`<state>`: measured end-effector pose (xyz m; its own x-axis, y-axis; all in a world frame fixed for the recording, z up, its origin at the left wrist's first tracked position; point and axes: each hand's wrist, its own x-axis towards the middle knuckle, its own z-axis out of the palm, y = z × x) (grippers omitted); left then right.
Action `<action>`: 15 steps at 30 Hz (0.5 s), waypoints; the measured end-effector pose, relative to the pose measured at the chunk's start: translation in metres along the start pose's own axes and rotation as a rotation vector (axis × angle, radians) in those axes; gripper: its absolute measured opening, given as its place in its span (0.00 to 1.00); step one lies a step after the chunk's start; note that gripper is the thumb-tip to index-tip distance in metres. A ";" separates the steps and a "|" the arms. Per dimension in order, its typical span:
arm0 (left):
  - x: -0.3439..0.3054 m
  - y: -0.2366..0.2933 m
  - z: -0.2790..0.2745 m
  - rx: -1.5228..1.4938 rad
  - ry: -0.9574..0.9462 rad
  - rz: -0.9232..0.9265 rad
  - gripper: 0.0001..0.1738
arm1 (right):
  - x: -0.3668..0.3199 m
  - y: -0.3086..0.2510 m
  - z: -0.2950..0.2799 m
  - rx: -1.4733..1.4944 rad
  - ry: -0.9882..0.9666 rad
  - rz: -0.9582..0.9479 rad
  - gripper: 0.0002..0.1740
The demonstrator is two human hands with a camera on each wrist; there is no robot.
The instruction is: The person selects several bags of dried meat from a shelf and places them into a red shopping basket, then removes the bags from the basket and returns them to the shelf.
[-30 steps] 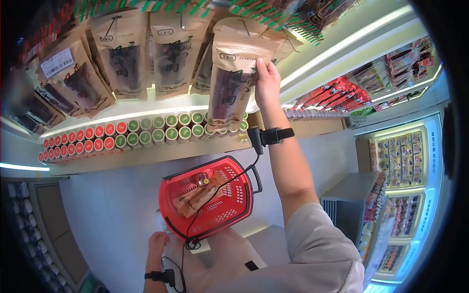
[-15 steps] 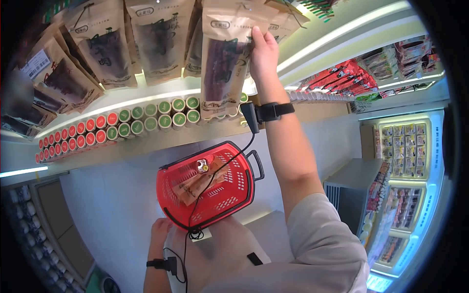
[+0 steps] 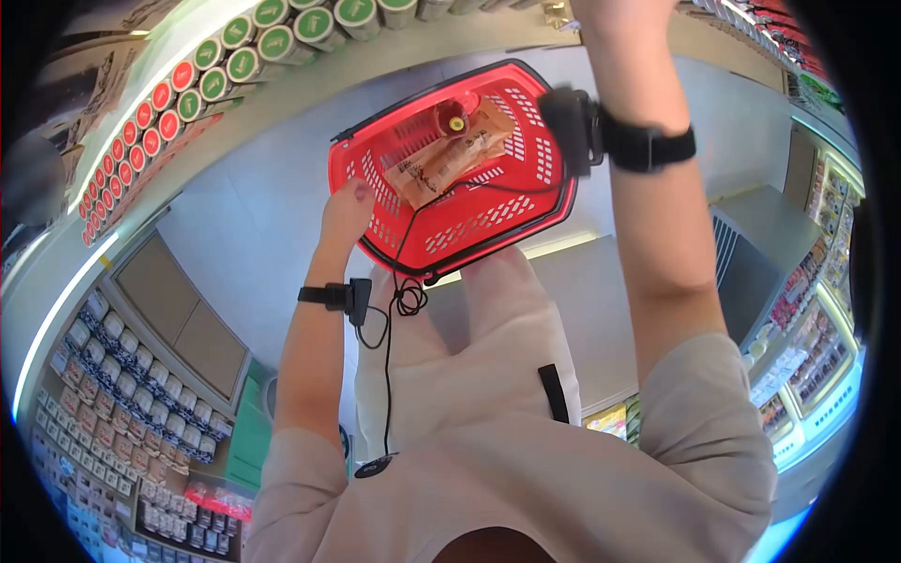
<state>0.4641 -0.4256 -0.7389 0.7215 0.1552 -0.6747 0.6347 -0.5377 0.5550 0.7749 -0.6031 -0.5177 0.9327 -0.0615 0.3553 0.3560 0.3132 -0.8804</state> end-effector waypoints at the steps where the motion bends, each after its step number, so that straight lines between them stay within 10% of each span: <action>1: 0.015 0.002 0.007 0.057 0.011 0.017 0.14 | -0.035 -0.013 -0.034 0.138 -0.206 0.219 0.23; 2: 0.031 0.002 0.016 0.116 0.022 0.037 0.15 | -0.077 0.024 -0.054 -0.023 0.091 0.183 0.13; 8: 0.122 -0.048 0.129 0.355 -0.512 -0.139 0.21 | -0.319 0.095 -0.161 -0.149 0.896 1.327 0.14; 15: 0.183 -0.077 0.200 0.506 -0.305 -0.144 0.25 | -0.458 0.233 -0.211 -0.481 0.883 1.587 0.34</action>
<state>0.4919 -0.5214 -1.0017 0.4795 0.0514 -0.8760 0.4558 -0.8677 0.1985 0.4430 -0.7016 -0.9521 0.0696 -0.4754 -0.8770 -0.9181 0.3133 -0.2427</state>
